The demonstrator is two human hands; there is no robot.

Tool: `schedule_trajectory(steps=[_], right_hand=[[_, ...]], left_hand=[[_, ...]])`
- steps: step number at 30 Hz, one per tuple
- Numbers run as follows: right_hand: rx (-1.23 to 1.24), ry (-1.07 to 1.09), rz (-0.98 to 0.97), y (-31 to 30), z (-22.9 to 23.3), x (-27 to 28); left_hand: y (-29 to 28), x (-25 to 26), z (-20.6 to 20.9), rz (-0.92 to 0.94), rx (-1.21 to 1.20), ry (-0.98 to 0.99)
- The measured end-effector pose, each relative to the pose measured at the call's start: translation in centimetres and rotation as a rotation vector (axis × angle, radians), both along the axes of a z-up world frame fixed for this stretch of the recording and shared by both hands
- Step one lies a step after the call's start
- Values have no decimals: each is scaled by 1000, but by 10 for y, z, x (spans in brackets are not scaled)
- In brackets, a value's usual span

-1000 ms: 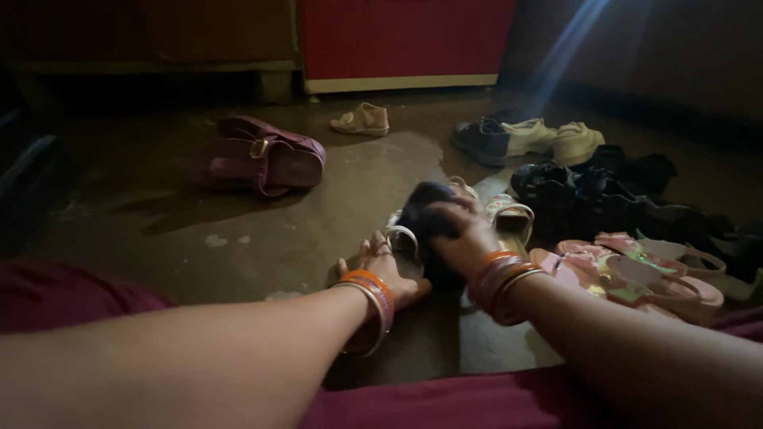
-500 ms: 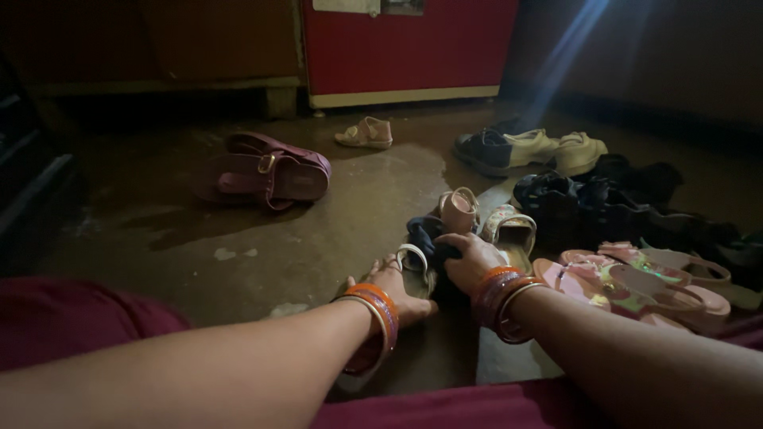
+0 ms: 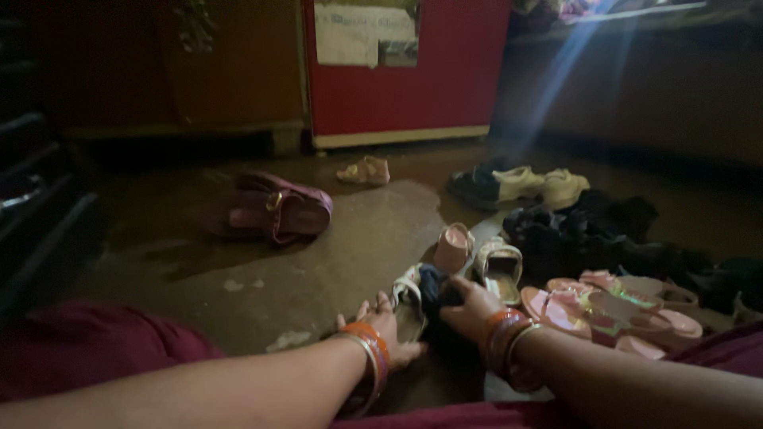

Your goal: The person sits on the floor and wipes several pairs of shoes with a dark cloth. They handle sandals, slippers, and sneakers one by one, rubbing the surfaces and soles before placing them back on the floor.

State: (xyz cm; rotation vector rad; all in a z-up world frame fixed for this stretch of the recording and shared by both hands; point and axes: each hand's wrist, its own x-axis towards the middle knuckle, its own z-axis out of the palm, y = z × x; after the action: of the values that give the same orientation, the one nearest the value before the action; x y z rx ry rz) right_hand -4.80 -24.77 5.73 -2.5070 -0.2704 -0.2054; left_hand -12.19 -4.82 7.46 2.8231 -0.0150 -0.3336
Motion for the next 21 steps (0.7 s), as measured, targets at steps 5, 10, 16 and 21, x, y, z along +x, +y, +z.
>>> schedule_trajectory(steps=[5, 10, 16, 21], right_hand=[[-31, 49, -71, 2, 17, -28], [-50, -68, -145, 12, 41, -46], [48, -164, -171, 7, 42, -40], [130, -566, -140, 3, 38, -24]], left_hand=[[-2, -13, 4, 30, -1, 1], [-3, -19, 11, 59, -40, 5], [-5, -14, 14, 96, -101, 13], [-5, -8, 4, 118, -138, -46]])
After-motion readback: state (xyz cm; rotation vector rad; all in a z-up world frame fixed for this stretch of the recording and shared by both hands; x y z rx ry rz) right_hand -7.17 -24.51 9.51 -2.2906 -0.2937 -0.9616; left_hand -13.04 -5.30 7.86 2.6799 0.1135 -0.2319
